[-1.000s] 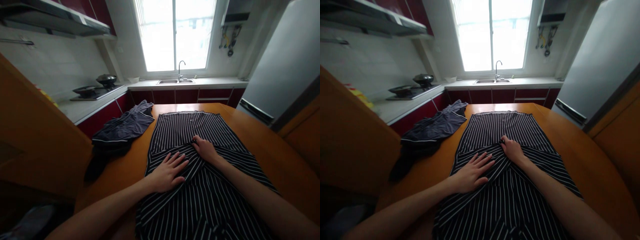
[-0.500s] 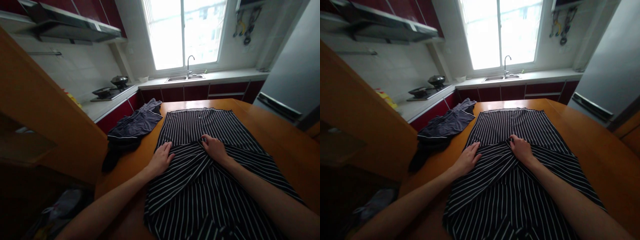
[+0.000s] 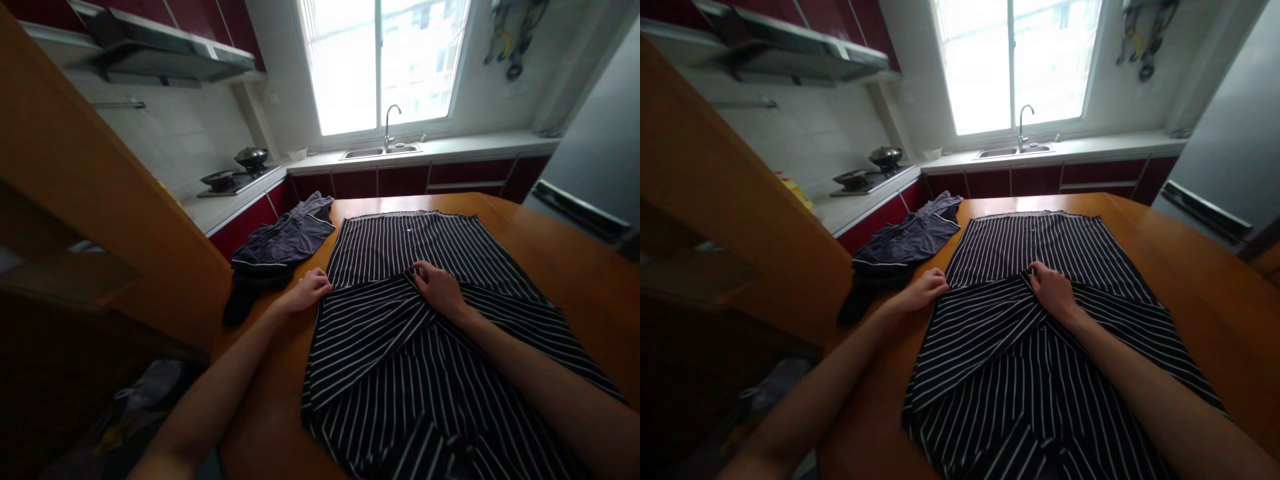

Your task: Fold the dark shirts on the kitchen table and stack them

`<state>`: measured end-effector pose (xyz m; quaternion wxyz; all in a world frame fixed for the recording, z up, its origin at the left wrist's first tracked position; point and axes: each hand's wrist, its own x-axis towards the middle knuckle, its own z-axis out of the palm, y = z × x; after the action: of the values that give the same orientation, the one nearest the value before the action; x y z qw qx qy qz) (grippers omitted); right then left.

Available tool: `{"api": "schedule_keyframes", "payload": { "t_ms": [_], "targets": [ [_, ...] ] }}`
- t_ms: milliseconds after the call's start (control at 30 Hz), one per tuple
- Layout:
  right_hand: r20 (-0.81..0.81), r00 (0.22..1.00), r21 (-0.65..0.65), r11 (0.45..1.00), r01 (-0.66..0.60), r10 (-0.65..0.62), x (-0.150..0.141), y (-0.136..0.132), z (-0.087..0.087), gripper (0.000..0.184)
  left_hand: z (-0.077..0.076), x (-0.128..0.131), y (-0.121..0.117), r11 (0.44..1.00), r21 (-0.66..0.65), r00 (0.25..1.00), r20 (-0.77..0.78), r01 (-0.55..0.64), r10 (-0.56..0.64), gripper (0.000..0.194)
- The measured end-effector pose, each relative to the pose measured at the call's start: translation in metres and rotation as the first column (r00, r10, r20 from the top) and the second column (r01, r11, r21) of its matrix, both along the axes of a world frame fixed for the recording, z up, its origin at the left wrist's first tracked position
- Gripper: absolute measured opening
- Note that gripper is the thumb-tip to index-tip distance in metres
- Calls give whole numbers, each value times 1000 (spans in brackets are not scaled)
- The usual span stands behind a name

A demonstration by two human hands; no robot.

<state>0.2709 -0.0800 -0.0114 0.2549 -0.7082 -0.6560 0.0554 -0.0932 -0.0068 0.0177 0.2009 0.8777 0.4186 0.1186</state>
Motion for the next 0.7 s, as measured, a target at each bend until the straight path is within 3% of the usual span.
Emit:
{"api": "schedule_keyframes", "payload": {
  "t_ms": [133,233,333,433,500,700],
  "targets": [
    [-23,1000,6,1000,-19,19,1,1,-2,25,-4,6,-6,986,115,984,-121,-119,132,20],
    [-22,1000,-12,1000,-3,3,1,3,-3,25,-1,16,-19,959,235,974,-120,-162,194,14],
    [-2,1000,-19,1000,5,-5,1,3,-3,26,3,35,-41,940,334,995,-40,-73,92,30],
    [27,999,-30,999,19,-18,0,2,-1,26,-2,54,-64,945,297,988,-104,138,-112,48],
    [48,998,-40,998,44,-42,0,1,-1,26,-9,61,-72,957,211,969,-191,198,-158,60],
    [91,991,-25,995,98,-95,-2,-5,2,26,-23,62,-70,985,164,975,-220,59,-22,69]
  ]
}}
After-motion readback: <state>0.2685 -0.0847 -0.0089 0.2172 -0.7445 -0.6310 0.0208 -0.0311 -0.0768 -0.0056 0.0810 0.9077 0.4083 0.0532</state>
